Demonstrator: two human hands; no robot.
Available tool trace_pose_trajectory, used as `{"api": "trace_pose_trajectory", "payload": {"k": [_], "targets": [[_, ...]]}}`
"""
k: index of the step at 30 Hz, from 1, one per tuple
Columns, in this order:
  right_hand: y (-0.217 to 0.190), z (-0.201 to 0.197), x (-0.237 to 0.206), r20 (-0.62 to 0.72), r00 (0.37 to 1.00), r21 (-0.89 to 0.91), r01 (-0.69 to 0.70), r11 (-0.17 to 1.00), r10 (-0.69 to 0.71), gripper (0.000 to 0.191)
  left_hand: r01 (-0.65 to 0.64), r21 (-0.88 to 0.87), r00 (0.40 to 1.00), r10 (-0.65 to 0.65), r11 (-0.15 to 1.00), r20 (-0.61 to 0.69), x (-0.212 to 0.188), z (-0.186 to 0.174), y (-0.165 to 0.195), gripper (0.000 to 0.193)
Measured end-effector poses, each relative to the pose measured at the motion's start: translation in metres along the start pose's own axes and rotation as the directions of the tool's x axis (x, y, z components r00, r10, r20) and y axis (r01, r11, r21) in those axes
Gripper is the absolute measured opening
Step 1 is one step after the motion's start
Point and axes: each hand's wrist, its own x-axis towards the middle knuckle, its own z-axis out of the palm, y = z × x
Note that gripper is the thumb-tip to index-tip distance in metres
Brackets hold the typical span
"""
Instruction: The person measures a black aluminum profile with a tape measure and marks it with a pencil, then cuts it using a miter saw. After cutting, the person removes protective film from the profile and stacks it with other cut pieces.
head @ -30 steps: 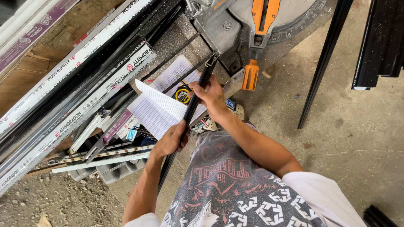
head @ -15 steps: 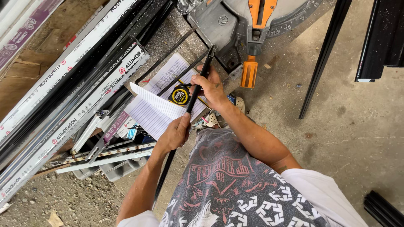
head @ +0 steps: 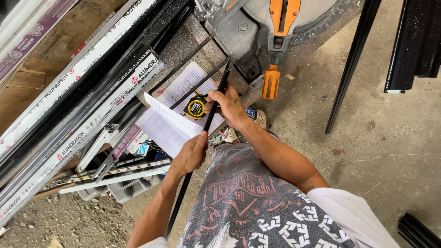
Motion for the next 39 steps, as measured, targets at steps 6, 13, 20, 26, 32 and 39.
{"api": "trace_pose_trajectory", "payload": {"k": [6,13,20,26,32,39], "targets": [[-0.011,-0.003,-0.005,-0.038,0.998,0.047,-0.051,0.998,0.053,0.043,0.111,0.001,0.993,-0.111,0.994,0.045,-0.001,-0.003,0.008,0.069],[-0.009,0.003,-0.008,-0.026,1.000,-0.029,0.003,1.000,-0.003,0.045,0.121,-0.093,0.971,-0.099,0.988,0.216,-0.002,-0.022,0.007,0.078],[0.008,-0.003,0.002,-0.032,0.990,-0.142,0.133,0.981,-0.139,0.052,0.258,-0.329,0.932,-0.144,0.908,0.334,-0.009,-0.023,0.004,0.075],[0.013,0.006,0.014,-0.099,0.982,-0.248,0.132,0.960,-0.161,0.057,0.310,-0.467,0.896,-0.090,0.828,0.434,-0.006,-0.032,0.003,0.076],[-0.007,0.035,0.015,-0.005,0.957,-0.462,0.254,0.850,-0.289,0.043,0.301,-0.684,0.899,0.042,0.664,0.437,-0.020,-0.040,0.002,0.078],[-0.048,0.033,-0.008,0.083,0.878,0.023,0.472,0.881,-0.472,0.029,0.075,-0.664,0.890,0.250,0.744,0.381,-0.031,-0.021,-0.033,0.081]]}}
